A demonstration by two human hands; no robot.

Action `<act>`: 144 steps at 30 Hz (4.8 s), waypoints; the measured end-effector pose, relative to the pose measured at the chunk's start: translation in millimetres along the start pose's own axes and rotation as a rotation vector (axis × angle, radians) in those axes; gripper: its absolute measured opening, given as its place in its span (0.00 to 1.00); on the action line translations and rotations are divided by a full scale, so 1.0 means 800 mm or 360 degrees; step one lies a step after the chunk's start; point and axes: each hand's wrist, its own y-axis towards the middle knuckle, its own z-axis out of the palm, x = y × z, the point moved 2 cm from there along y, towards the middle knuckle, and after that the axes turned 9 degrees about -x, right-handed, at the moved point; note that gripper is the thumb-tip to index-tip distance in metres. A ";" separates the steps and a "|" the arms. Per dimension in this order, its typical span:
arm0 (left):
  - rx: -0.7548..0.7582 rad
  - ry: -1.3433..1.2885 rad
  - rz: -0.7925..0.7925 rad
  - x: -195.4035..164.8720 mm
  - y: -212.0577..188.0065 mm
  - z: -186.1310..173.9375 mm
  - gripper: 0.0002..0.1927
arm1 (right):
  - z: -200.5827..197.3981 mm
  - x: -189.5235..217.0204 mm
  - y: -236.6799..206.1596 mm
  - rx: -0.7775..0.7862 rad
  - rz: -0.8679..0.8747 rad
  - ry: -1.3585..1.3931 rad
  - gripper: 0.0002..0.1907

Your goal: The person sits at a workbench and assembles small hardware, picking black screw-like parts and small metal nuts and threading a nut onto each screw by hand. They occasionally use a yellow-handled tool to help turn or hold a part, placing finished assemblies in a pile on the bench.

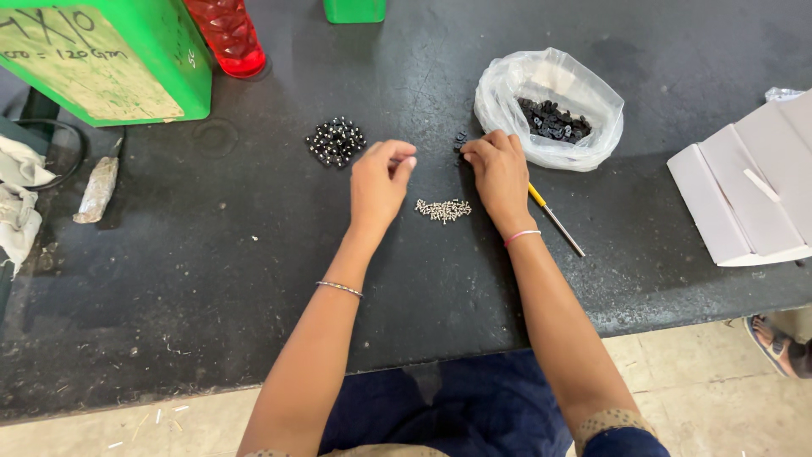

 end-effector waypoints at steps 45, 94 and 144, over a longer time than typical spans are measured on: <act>0.0316 -0.0082 -0.0502 -0.001 -0.037 0.049 0.08 | -0.012 -0.004 -0.011 0.0311 0.0517 0.0724 0.05; 0.0234 -0.0867 -0.0721 0.001 -0.033 0.054 0.09 | 0.001 -0.018 -0.020 0.0461 0.0956 0.1594 0.09; 0.0395 -0.0902 -0.0815 0.022 -0.038 0.055 0.08 | -0.011 -0.008 -0.023 0.0445 0.0608 0.1181 0.07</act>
